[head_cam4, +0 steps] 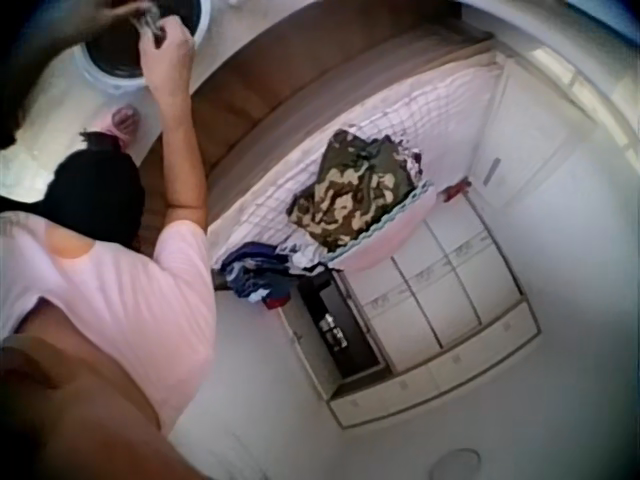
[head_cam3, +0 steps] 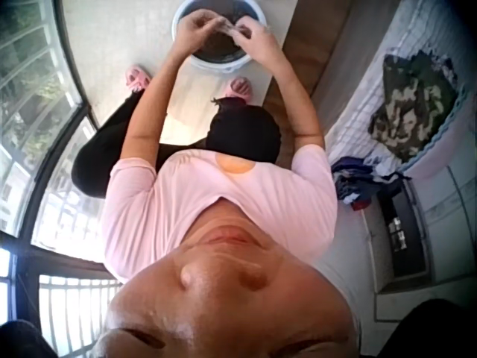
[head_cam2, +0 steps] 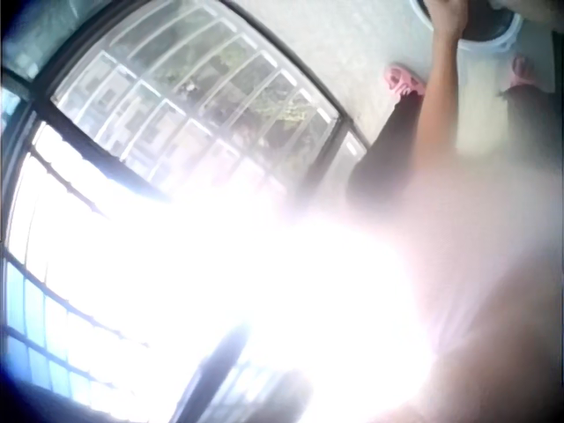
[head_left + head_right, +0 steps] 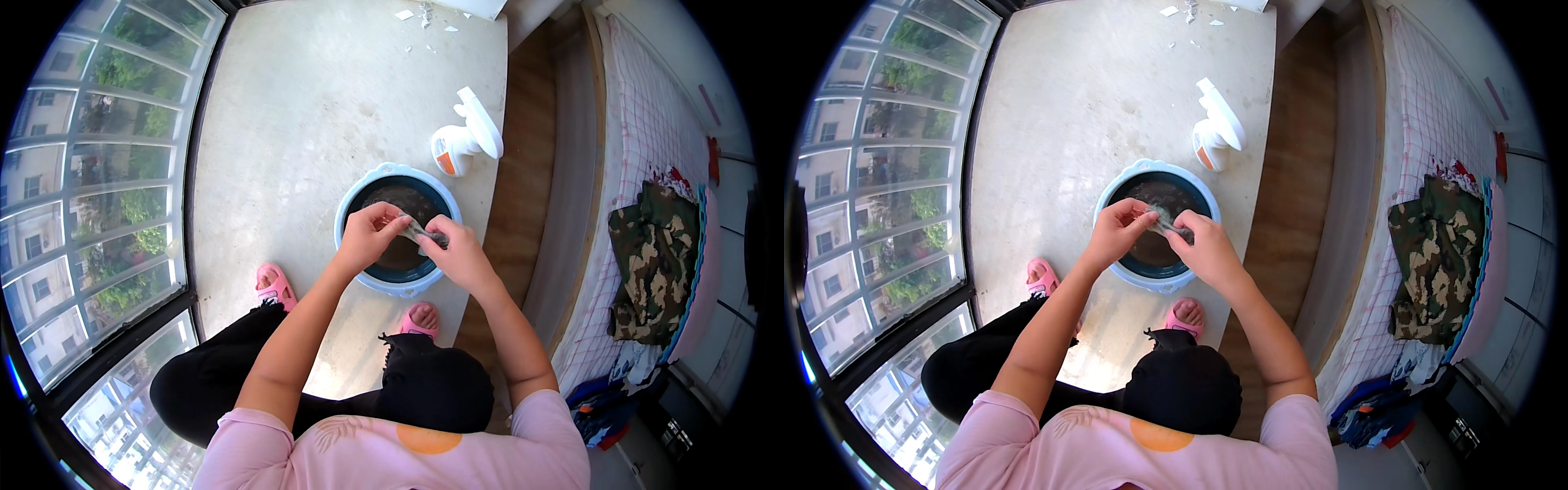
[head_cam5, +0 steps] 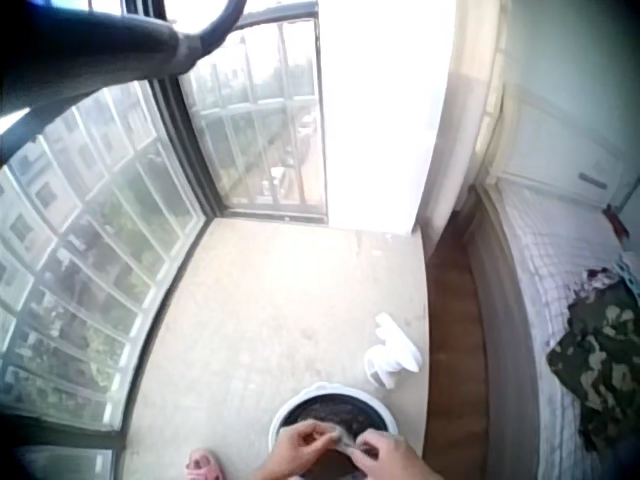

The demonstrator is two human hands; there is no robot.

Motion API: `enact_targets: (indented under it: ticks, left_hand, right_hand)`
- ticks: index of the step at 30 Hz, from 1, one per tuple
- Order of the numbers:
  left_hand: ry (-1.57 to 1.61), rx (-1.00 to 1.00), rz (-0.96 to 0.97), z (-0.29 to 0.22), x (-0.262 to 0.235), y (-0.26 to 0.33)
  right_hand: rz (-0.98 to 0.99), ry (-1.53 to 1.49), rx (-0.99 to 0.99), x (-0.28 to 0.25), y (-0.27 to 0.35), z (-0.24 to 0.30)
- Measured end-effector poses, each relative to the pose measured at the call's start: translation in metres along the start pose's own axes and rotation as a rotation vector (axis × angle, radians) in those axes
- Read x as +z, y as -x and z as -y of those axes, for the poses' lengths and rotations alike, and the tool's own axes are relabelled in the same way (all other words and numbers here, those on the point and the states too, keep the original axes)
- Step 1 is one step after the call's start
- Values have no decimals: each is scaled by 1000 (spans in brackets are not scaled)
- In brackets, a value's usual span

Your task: The person wrings out a cloth in a bucket of water and wipes the metal frame of a balcony window. The person cleans the vertical and horizontal sections of the frame, occasionally opening the window to reach different areas.

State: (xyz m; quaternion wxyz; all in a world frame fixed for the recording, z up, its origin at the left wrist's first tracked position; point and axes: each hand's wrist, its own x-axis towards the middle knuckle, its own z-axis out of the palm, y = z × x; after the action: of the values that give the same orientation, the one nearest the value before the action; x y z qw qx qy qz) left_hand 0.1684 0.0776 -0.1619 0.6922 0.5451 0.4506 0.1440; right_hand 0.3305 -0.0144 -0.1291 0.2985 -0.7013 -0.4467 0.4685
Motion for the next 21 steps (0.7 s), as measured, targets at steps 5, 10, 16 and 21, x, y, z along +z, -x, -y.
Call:
enact_targets:
  ticks: [5, 10, 16, 21]
  left_hand:
    - [-194, 298, -43, 4, -2, 2]
    - [202, 57, 288, 13, -12, 4]
    - [122, 3, 421, 38, -17, 3]
    - [371, -264, 342, 66, -28, 0]
  right_hand:
    - [-118, 26, -106, 4, 2, -3]
    - [79, -138, 12, 5, 0, 12]
    - [130, -589, 3, 3, -6, -2]
    - [55, -667, 108, 3, -8, -39]
